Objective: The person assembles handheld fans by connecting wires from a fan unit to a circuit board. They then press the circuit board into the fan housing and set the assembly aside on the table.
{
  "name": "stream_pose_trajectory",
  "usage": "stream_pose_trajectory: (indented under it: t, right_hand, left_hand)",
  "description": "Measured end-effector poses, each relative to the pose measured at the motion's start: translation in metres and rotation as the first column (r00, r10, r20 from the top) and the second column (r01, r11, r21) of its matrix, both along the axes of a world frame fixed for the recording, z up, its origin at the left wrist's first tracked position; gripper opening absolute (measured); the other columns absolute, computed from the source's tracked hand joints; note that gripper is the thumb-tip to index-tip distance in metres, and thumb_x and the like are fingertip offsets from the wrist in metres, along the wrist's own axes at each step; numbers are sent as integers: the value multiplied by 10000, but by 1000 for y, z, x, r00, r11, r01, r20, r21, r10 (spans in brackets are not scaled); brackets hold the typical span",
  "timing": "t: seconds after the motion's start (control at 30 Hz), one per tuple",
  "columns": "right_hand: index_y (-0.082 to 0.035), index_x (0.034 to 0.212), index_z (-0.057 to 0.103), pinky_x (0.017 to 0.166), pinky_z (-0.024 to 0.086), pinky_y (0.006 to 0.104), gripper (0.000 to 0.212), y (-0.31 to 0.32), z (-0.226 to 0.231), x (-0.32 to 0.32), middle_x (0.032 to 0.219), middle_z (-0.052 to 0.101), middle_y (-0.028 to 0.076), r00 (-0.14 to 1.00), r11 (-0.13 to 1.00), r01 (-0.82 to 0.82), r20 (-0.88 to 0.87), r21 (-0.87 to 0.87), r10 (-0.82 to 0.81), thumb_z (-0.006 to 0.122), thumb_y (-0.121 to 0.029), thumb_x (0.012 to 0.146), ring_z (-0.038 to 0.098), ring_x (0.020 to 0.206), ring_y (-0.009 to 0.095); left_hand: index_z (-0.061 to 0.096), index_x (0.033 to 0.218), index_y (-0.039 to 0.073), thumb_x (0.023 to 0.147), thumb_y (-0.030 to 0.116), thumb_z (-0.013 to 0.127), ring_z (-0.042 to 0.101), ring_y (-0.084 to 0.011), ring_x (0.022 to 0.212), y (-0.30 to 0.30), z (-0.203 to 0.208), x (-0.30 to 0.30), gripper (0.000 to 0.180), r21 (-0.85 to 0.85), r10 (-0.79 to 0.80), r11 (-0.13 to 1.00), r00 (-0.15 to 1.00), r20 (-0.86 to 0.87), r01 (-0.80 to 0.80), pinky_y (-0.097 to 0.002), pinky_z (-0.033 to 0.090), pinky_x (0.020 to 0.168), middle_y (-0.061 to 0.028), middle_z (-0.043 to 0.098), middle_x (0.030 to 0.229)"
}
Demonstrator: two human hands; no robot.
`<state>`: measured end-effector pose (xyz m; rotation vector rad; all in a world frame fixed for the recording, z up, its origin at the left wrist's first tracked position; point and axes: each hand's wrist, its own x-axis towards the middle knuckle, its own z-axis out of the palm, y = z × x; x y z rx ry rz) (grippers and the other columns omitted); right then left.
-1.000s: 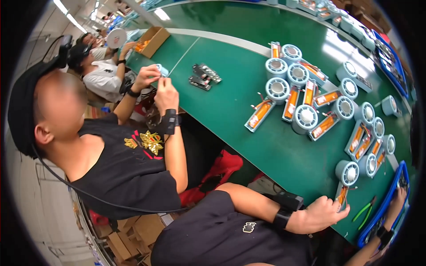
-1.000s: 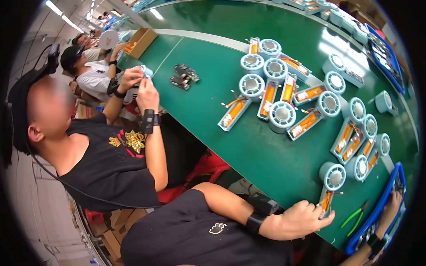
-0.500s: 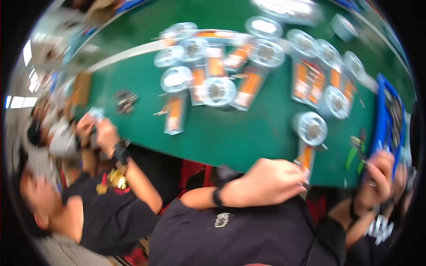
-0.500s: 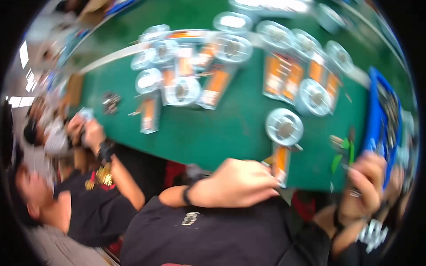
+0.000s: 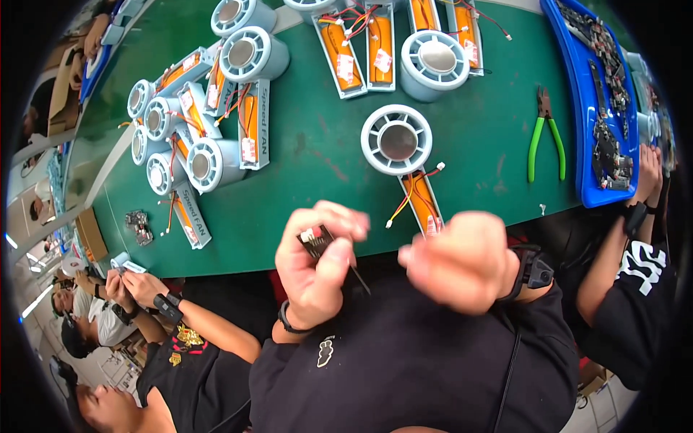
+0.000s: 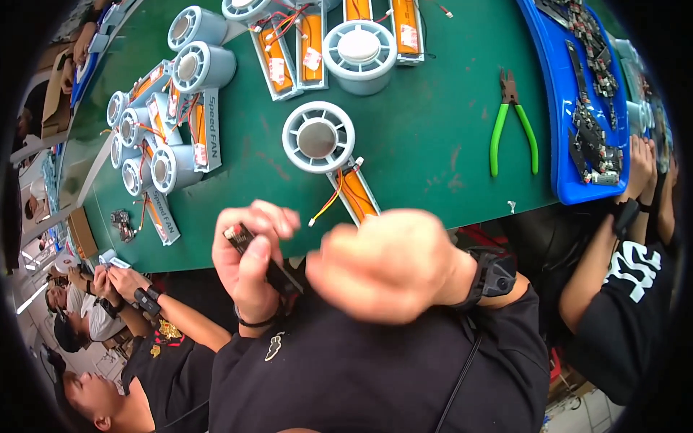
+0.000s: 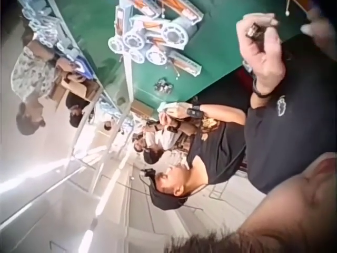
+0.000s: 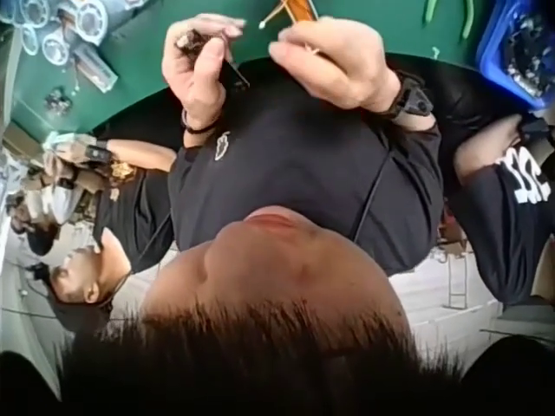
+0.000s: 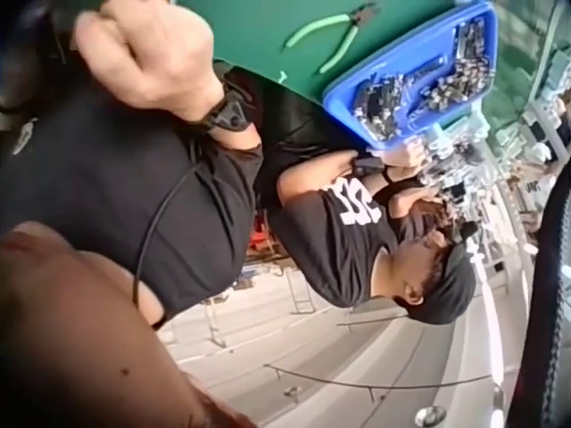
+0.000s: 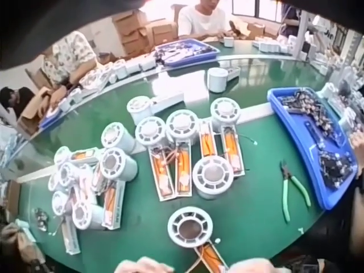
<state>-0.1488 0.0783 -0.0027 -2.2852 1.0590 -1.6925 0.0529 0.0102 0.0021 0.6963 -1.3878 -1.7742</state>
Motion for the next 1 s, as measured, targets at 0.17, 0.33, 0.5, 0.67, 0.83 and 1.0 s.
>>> stream_pose_trajectory:
  t: [0.17,0.33,0.5,0.67,0.83,1.0]
  right_hand:
    - [-63,971,749,536,463,289,326,-22,0,-3,968,715,71,966,914,258,-86,314,-243,878,-19,675,655,628,188]
    - [-28,940,742,546,494,307,264,-31,2,-7,833,729,76,989,933,149,-50,328,-141,870,-42,710,698,658,227]
    - [-24,920,747,552,501,309,264,-29,-1,-7,792,737,68,985,919,158,11,361,-174,875,-57,691,693,636,225]
    - [-26,911,747,552,501,310,225,-33,5,-5,809,736,80,982,920,169,24,354,-189,856,-16,714,691,638,227]
    - [-13,926,742,553,501,321,219,-42,3,-3,807,718,100,977,921,186,38,342,-211,817,49,730,674,627,239]
    - [-8,944,728,549,508,375,236,-36,14,1,791,684,111,969,922,235,-5,309,-245,778,53,722,653,630,288]
  left_hand:
    - [544,1325,-32,983,-21,621,629,-125,825,2,24,-8,350,169,63,981,977,205,-98,-263,509,744,-101,655,983]
    - [548,1264,-24,977,-30,608,641,-208,907,-16,13,7,293,-331,44,941,952,303,61,-348,547,849,-72,579,865]
    - [547,1339,-10,961,-67,642,663,-149,851,-10,5,-5,394,-237,157,965,968,197,-108,-254,516,729,-60,617,908]
    - [552,1353,-8,967,-81,617,654,-136,832,8,1,-20,398,-24,176,984,984,18,-176,-260,525,678,-82,638,954]
    - [522,1404,0,1009,-50,565,647,-156,768,-6,3,-11,400,-22,9,1000,975,224,-4,-273,543,646,-129,622,1072]
    - [642,1298,-10,992,-80,572,647,-172,844,-3,18,-15,322,-300,89,954,961,263,-7,-271,534,662,-142,634,1129]
